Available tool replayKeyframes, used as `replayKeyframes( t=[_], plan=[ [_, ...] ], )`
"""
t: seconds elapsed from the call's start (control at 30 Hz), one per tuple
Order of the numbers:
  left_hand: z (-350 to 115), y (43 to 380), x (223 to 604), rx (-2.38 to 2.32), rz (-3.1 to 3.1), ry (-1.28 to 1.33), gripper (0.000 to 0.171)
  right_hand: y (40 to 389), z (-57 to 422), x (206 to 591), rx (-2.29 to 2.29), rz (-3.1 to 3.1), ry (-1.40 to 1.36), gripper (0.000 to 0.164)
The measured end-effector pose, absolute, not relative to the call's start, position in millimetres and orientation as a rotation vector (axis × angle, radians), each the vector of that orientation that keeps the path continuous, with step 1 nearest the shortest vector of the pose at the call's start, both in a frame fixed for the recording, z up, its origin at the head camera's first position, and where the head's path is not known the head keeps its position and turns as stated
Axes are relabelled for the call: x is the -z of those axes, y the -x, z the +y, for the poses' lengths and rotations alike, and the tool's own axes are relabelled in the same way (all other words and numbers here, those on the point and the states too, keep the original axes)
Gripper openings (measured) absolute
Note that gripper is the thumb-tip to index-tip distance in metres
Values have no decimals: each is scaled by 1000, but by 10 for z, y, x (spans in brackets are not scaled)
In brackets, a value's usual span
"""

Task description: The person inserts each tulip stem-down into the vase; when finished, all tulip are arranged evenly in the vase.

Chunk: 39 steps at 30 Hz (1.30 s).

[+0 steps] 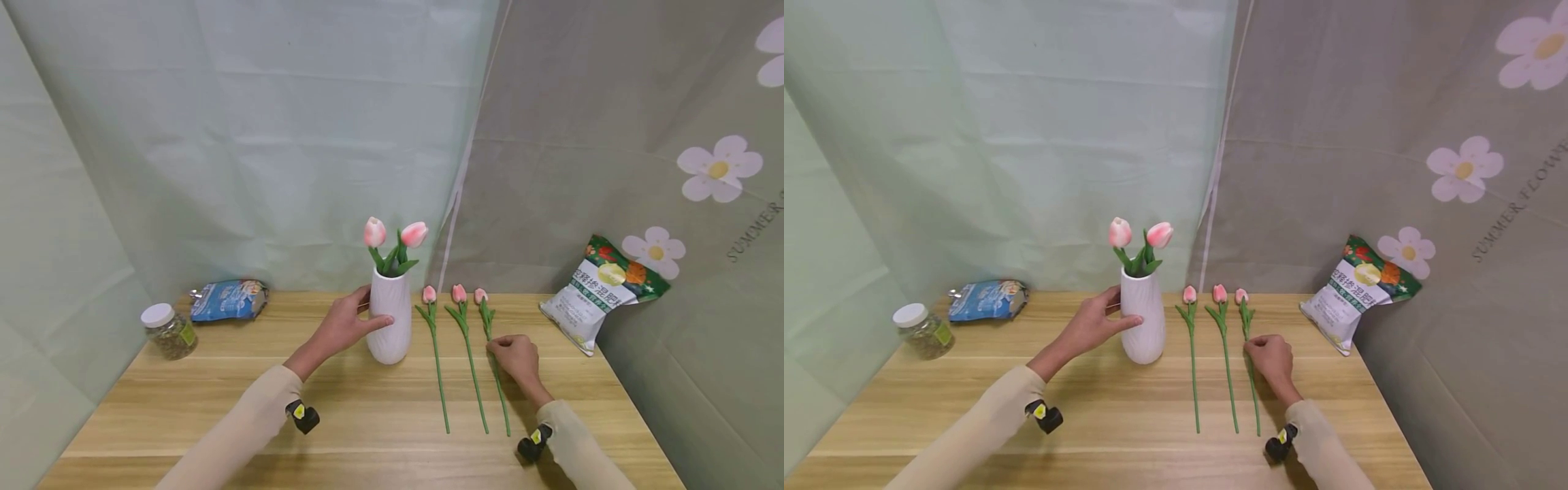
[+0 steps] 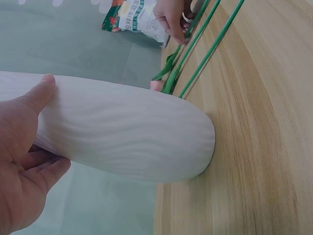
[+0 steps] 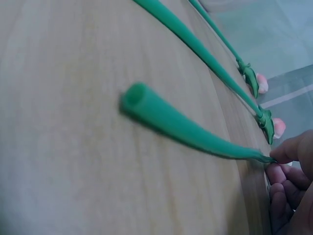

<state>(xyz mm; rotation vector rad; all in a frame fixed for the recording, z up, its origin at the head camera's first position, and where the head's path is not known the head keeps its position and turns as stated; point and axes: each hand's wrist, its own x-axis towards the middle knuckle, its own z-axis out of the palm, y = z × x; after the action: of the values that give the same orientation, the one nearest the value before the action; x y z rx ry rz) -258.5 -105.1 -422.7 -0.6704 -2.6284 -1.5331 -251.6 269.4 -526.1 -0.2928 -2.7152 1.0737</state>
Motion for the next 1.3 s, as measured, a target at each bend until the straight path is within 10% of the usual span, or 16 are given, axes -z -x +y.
replayKeyframes(
  t=[1.3],
  plan=[
    [-1053, 2566, 4198, 1536, -2626, 686, 80, 2359, 2686, 4647, -1286, -2445, 288, 28]
  ],
)
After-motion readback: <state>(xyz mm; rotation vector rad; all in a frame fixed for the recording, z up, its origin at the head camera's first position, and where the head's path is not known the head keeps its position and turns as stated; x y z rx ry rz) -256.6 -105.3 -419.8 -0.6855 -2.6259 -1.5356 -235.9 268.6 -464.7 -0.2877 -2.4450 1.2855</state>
